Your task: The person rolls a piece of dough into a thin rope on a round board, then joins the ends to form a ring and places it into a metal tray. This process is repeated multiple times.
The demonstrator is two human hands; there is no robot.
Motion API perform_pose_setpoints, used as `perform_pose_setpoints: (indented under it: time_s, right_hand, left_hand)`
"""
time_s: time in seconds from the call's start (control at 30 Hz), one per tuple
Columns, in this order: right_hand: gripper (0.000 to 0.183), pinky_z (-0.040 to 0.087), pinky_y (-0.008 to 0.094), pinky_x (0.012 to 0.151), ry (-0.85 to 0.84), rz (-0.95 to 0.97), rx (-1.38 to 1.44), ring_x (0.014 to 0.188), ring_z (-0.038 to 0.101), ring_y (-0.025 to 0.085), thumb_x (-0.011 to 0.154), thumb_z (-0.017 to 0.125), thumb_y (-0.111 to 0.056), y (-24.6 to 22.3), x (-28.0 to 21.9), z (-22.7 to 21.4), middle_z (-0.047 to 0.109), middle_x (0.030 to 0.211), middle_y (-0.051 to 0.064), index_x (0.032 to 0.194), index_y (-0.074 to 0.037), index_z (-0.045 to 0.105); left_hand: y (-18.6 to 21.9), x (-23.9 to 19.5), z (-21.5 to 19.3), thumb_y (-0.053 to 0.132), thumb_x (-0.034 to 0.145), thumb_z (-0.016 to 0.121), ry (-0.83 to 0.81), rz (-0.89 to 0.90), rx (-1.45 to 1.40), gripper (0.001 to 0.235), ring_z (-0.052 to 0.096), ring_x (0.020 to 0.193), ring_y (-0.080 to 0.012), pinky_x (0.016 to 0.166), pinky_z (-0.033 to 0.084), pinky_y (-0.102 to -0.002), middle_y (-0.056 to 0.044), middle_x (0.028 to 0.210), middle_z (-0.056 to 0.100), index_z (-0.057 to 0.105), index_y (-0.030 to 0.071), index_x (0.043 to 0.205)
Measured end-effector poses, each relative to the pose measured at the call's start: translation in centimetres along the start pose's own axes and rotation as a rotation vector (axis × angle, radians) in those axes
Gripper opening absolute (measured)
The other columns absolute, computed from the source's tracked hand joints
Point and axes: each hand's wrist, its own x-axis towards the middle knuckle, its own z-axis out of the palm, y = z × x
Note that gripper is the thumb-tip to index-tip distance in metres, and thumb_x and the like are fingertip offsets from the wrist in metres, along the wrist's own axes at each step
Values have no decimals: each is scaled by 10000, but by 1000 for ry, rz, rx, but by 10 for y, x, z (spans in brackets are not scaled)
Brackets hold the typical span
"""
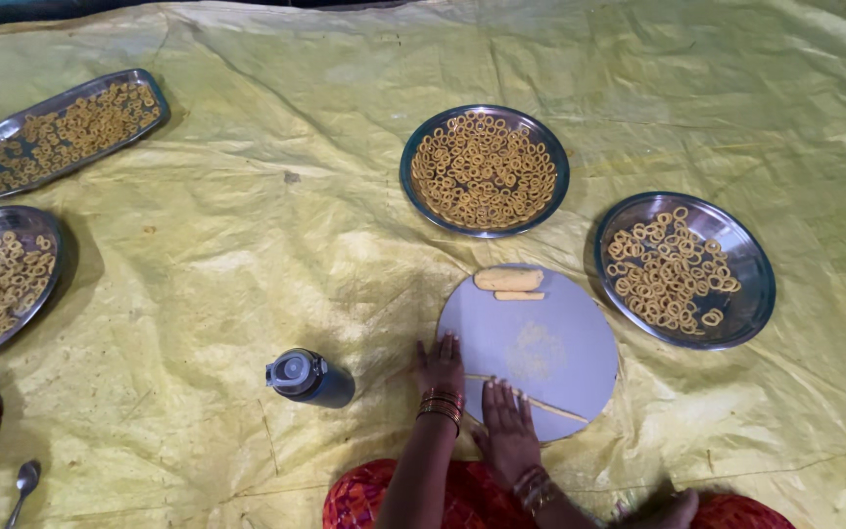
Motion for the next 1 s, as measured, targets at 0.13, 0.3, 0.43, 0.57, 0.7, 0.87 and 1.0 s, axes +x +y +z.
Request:
perform_pose_setpoints:
  time_s: [0.13,0.3,0.43,0.57,0.7,0.87,1.0]
  right_hand:
    - [956,12,493,1246,-94,157,-22,1564,4,302,972,433,-601,12,48,-40,37,1696,158,1595,-25,-7]
    - [954,-40,524,1260,-126,386,58,1588,-34,269,1001,341,-668,29,106,-79,-11,1709,131,1606,-26,-23]
    - [1008,-13,515,1244,-151,297,-79,1575,-23,300,981,413,-653,7,75,-74,-11,1709,165,1609,7,-19]
    - [1055,37,489,1273,-277,166,-76,1591,-10,273,942,472,-681,-19,16,-57,-4,1716,144,1609,-21,-11]
    - [1015,48,511,1267,-235,143,-132,1585,2,264,965,445,-676,-4,28,-58,-3,1711,127,1611,-37,-7]
    - [1005,-34,520,1231,-63,375,29,1568,-49,304,972,349,-719,52,111,-76,-40,1700,167,1603,-25,-13]
    - [1068,-49,513,1220,6,471,52,1569,-56,298,921,269,-790,74,118,-72,-39,1697,149,1603,-22,-24]
  left_hand:
    - [1,8,6,219,1032,208,-80,-31,23,582,175,1546,-144,1248,-20,-587,53,1712,109,195,181,1613]
    - [-1,10,10,200,1043,204,-9,-9,12,579,191,1559,-147,1262,-3,-605,48,1726,140,231,186,1621]
    - [2,7,1,224,1046,212,-67,-39,19,570,168,1563,-134,1262,-20,-585,61,1719,120,211,198,1615]
    - [-1,-5,-13,268,949,367,-142,2,108,722,152,1541,-153,1212,-21,-577,27,1713,78,145,164,1628]
    - [-2,-11,-20,221,1049,262,-16,-9,45,571,203,1551,-123,1267,4,-614,76,1727,113,193,202,1615]
    - [-2,-6,-9,319,1001,370,-72,-1,115,671,175,1548,-150,1239,28,-583,13,1713,114,175,149,1620]
    - [-6,6,3,340,1034,316,-25,-27,242,617,192,1542,-165,1260,58,-538,-26,1705,162,215,118,1602]
